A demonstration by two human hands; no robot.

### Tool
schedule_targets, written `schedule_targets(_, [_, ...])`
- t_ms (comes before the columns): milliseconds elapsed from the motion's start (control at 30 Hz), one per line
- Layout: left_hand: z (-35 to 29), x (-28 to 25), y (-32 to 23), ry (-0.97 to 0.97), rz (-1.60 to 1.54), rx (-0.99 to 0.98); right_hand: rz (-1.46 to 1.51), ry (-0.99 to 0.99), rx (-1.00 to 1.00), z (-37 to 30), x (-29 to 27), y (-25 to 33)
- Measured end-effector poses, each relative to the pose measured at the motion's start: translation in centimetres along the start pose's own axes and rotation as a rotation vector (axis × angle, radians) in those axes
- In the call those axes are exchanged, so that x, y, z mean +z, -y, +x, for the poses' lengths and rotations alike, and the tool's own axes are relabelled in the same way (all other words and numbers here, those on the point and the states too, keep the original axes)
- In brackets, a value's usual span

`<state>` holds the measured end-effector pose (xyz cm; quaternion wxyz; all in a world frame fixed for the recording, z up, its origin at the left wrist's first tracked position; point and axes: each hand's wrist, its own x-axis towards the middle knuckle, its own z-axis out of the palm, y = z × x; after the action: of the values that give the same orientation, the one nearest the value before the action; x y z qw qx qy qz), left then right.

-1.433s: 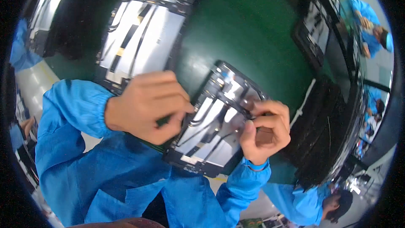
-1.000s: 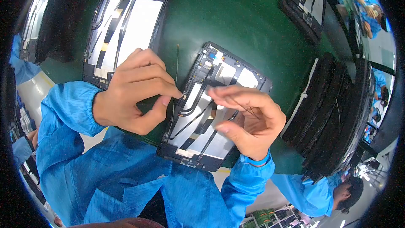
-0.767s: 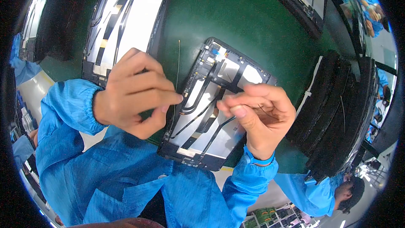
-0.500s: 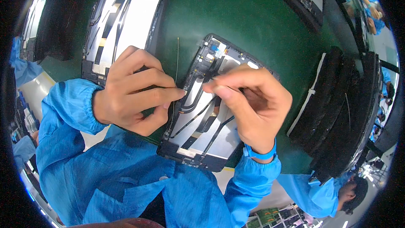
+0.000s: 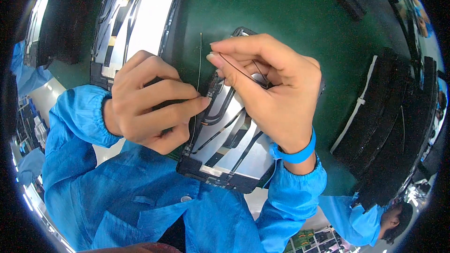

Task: The person routes ribbon cables and connects internal components of a tablet, including a battery and circuit board, into its casing on an assembly line. The person uses tweezers to manipulate the small components.

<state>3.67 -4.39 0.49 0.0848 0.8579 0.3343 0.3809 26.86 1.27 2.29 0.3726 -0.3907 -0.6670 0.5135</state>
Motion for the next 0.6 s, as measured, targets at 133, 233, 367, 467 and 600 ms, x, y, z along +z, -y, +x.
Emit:
schedule_targets(133, [-0.15,0.30,0.18,-0.009,0.048,0.039,0.032,-0.011,0.041,0.09,0.23,0.26])
schedule_targets(233, [-0.18,0.37,0.23,0.003,0.059,0.033,0.059,-0.017,0.041,0.08,0.13,-0.01])
schedule_targets(367, [-0.13,0.28,0.21,0.025,0.054,0.038,0.101,-0.050,0.068,0.12,0.25,-0.09])
schedule_targets(467, [-0.12,0.31,0.22,0.030,0.071,0.061,0.104,-0.071,0.055,0.09,0.31,-0.23])
schedule_targets(600, [-0.13,0.32,0.15,0.037,0.094,0.072,0.107,-0.088,0.038,0.18,0.30,-0.30])
